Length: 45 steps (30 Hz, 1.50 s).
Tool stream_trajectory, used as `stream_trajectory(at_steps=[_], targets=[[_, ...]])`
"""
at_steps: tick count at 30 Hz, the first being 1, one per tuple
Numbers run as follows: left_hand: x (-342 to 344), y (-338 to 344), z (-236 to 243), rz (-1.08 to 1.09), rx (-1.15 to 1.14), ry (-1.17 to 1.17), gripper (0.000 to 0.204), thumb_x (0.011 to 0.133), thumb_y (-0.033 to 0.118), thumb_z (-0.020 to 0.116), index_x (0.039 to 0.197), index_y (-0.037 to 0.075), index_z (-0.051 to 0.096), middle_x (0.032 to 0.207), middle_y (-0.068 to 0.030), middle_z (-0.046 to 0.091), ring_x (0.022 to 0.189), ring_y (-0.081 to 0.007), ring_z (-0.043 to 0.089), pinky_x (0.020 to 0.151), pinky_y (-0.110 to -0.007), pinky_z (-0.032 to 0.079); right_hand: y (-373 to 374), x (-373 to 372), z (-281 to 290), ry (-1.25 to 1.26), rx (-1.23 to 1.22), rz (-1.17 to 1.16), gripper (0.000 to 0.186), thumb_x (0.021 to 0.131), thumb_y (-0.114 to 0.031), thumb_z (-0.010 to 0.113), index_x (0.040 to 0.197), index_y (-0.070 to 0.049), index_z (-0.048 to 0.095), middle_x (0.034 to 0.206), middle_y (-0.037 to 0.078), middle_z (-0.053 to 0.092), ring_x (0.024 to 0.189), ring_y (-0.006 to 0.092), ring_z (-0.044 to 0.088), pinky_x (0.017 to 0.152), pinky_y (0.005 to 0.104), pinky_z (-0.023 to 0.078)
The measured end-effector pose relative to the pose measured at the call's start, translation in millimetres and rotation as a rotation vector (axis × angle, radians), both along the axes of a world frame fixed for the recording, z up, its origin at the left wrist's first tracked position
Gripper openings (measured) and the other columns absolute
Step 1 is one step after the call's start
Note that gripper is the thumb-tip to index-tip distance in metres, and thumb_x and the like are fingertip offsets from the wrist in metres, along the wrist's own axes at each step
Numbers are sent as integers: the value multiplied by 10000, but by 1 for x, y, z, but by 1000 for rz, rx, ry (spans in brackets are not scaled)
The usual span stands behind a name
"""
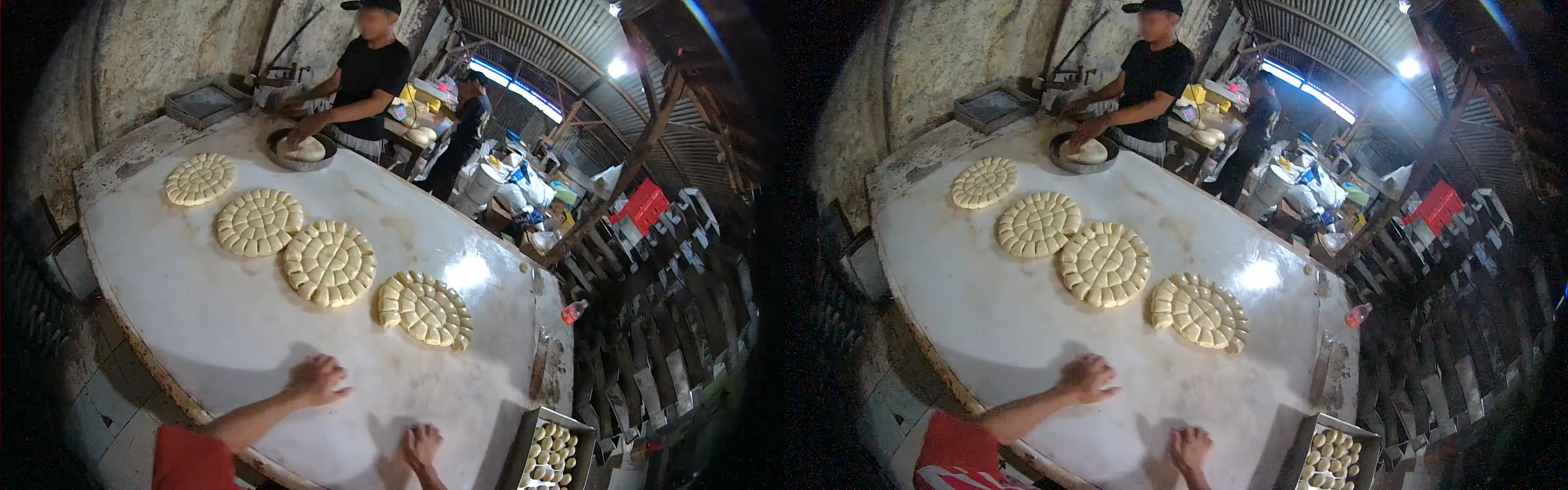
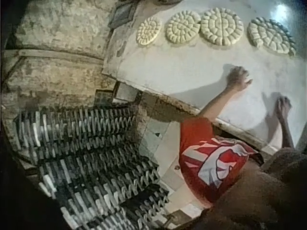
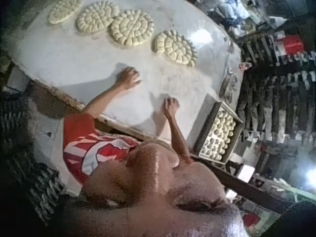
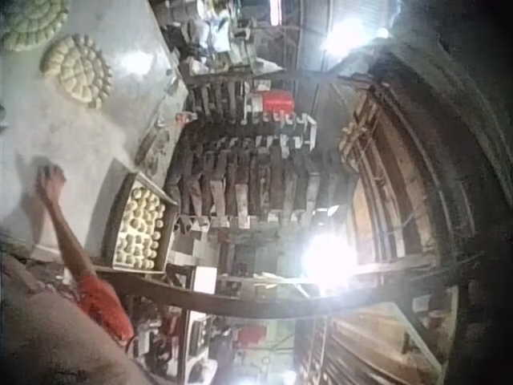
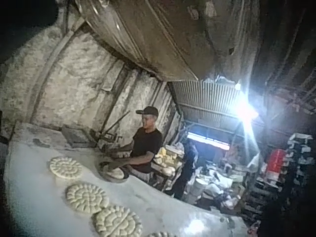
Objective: The person is shaping and arranging small balls of dough onto a baking tray in a bakery production area.
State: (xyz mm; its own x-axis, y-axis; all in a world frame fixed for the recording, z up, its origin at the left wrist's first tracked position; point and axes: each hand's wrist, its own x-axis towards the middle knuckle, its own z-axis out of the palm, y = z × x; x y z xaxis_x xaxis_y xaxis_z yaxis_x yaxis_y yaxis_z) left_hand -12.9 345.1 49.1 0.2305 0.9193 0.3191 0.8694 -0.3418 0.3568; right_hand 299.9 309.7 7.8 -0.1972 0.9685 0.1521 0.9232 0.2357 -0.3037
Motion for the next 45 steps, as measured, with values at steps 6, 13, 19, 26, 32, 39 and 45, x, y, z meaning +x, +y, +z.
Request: stream_trajectory(at_steps=[6,13,19,26,32,39,45], targets=[[33,-69,-47,-305,33,-178,197,740,300,596,672,115,593,731,-45,571,751,-242,568,698,-406,459,-95,-32,-23,30,23,106,177,772,-244,592,871,-98,574,947,163,541,932,362,475,818,512,352],[16,26,-14,31,-17,-120,188,774,314,565,732,139,617,849,-67,579,911,-274,534,767,-438,447,0,45,-53,-87,226,-85,160,790,-234,530,756,-85,576,795,88,578,803,316,497,744,449,358],[33,-56,-47,-266,-77,-162,189,770,255,559,734,75,603,797,-96,582,848,-285,546,750,-430,460,-109,-22,-9,193,132,136,187,746,-152,596,912,-66,581,976,214,523,940,404,455,821,538,366],[17,-1,-30,-18,62,-31,197,733,250,599,714,55,584,824,-141,577,840,-308,558,739,-476,456,-16,13,-11,-17,234,143,140,769,-171,581,753,-31,579,840,146,573,808,342,486,724,449,356],[1,-78,-91,-261,28,-181,220,749,287,591,741,68,613,881,-169,596,855,-338,564,753,-487,466,-118,23,-11,328,29,245,230,795,-100,590,1021,-60,577,1057,250,495,970,416,446,834,554,360],[34,-1,-30,-16,-163,-81,253,755,320,555,832,88,621,937,-120,580,963,-325,516,830,-466,426,12,32,-37,179,-59,23,194,792,-242,585,792,-49,567,859,119,563,889,350,464,767,462,369],[11,-65,-33,-163,-137,92,217,774,289,545,828,94,624,897,-135,566,946,-321,513,788,-476,439,-69,117,-75,768,-264,49,158,717,-137,644,853,-76,592,943,193,555,886,382,475,705,507,392]])
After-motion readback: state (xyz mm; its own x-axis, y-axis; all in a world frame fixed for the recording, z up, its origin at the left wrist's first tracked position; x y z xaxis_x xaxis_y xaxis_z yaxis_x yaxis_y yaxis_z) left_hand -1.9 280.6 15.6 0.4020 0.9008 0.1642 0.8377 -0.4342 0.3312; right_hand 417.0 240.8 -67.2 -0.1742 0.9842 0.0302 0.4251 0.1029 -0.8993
